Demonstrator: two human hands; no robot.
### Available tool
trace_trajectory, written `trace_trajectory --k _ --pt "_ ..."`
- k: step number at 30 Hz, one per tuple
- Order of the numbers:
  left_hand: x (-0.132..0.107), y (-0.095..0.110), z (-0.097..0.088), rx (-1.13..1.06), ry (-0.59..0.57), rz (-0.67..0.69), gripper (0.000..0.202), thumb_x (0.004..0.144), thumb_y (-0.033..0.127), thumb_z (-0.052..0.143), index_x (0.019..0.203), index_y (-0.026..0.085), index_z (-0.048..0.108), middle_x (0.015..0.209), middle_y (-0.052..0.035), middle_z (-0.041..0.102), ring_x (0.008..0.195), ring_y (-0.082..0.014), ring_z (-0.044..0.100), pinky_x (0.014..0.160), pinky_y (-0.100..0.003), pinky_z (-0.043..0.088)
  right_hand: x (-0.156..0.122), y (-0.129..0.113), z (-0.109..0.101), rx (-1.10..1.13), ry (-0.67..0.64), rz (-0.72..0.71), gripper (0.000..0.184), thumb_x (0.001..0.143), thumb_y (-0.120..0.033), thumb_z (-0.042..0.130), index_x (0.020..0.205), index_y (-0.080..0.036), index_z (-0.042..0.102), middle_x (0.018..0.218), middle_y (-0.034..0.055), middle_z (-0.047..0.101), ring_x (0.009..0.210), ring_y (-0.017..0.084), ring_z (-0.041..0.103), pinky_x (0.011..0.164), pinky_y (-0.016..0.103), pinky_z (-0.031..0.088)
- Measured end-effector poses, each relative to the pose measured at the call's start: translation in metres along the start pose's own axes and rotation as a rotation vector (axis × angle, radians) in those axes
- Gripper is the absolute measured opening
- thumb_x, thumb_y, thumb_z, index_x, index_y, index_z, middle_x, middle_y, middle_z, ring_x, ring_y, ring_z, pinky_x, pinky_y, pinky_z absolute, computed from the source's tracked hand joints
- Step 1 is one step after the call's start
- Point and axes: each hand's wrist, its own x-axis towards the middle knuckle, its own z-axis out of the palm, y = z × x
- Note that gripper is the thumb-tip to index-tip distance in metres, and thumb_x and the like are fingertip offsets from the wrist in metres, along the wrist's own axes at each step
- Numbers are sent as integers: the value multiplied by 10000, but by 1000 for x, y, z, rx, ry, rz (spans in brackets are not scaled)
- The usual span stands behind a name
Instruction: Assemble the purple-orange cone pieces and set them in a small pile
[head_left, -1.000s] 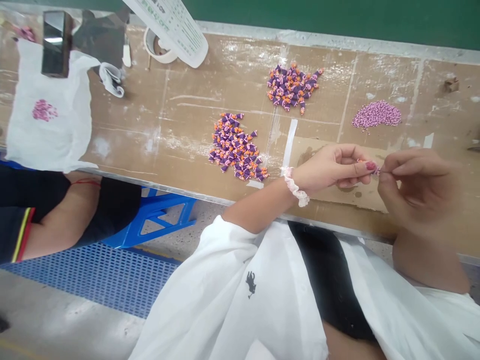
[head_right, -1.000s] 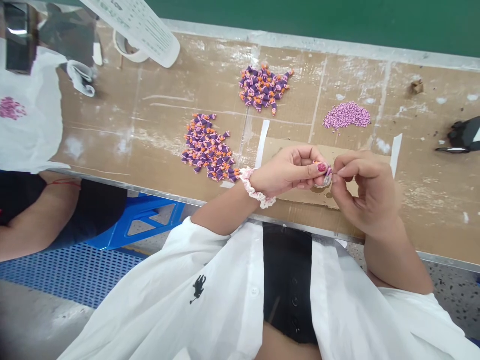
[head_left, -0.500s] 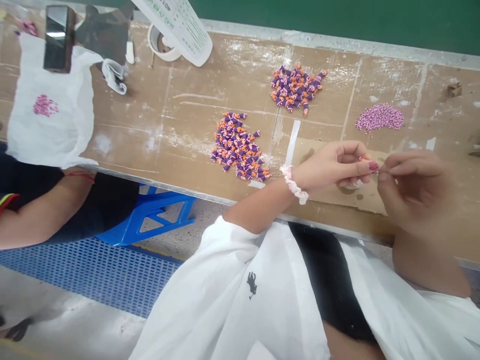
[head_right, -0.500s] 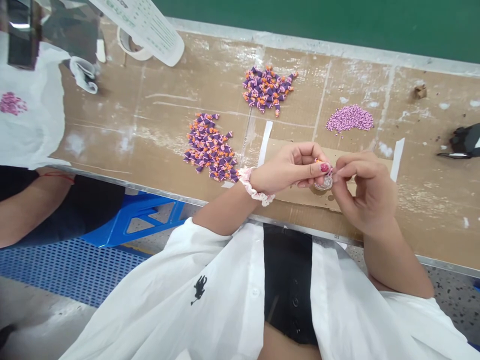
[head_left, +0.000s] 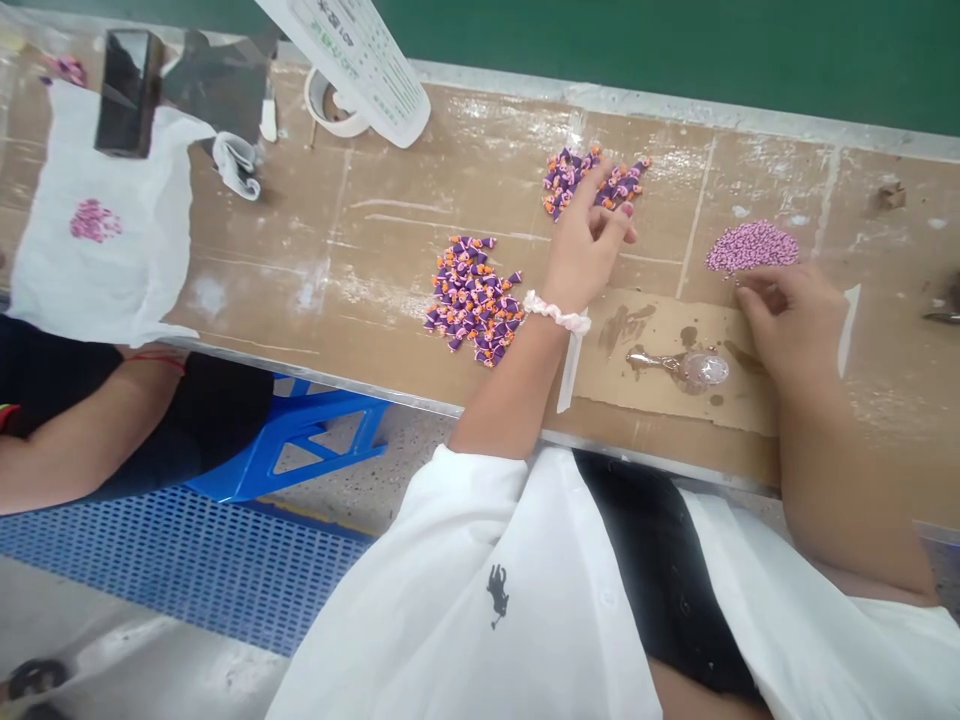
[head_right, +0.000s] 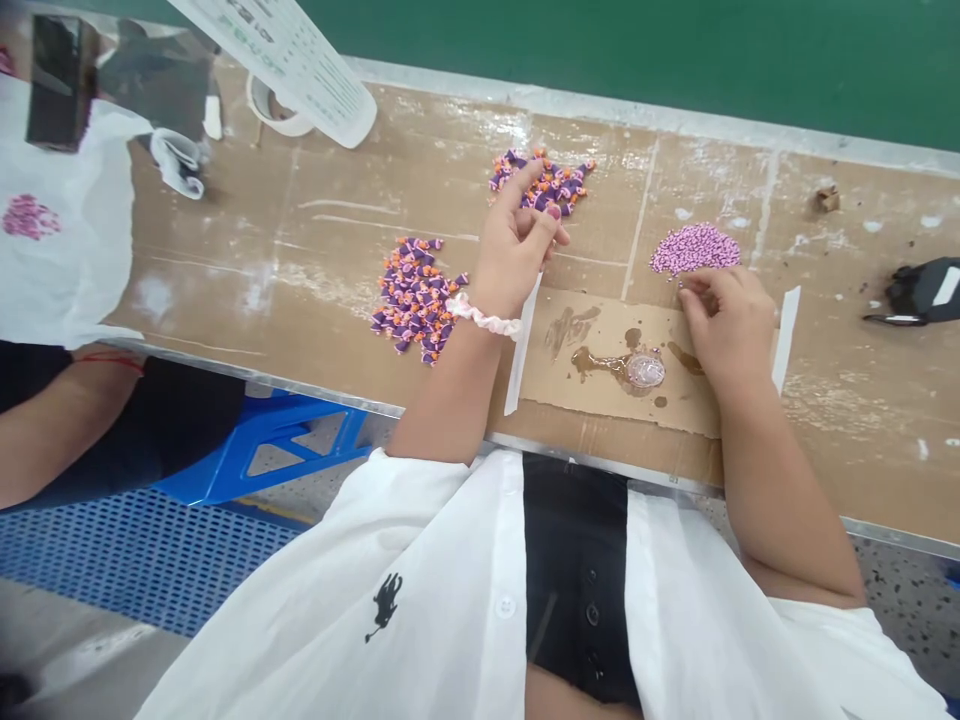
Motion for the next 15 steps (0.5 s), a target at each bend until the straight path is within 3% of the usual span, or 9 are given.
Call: trace_trajectory --k 4,9,12,15 --pt "-14 -1 7 63 -65 98 361 921 351 499 1253 221 552 740 2 642 728 -103 560 735 -257 436 1 2 7 -22 11 -7 55 762 -213 705 786 -245 667 780 32 628 654 159 478 656 332 382" --pt "-27 3 15 97 -126 172 283 900 296 516 1135 159 594 778 -2 631 672 -90 556 736 -255 435 1 7 22 -83 22 -9 90 803 -232 640 736 -223 579 779 54 572 791 210 456 726 368 354" --pt "-33 7 20 52 -186 150 248 892 277 524 1072 135 619 769 -6 634 683 -84 564 711 -231 430 1 7 23 -79 24 -17 115 828 -242 587 743 -213 515 782 48 529 818 220 450 761 400 349" --pt "-41 11 27 -78 -302 79 188 871 251 559 983 128 646 812 -16 663 747 -75 588 741 -211 439 -1 -4 8 23 -9 -85 102 863 -264 547 781 -230 496 813 47 542 830 210 480 751 392 375"
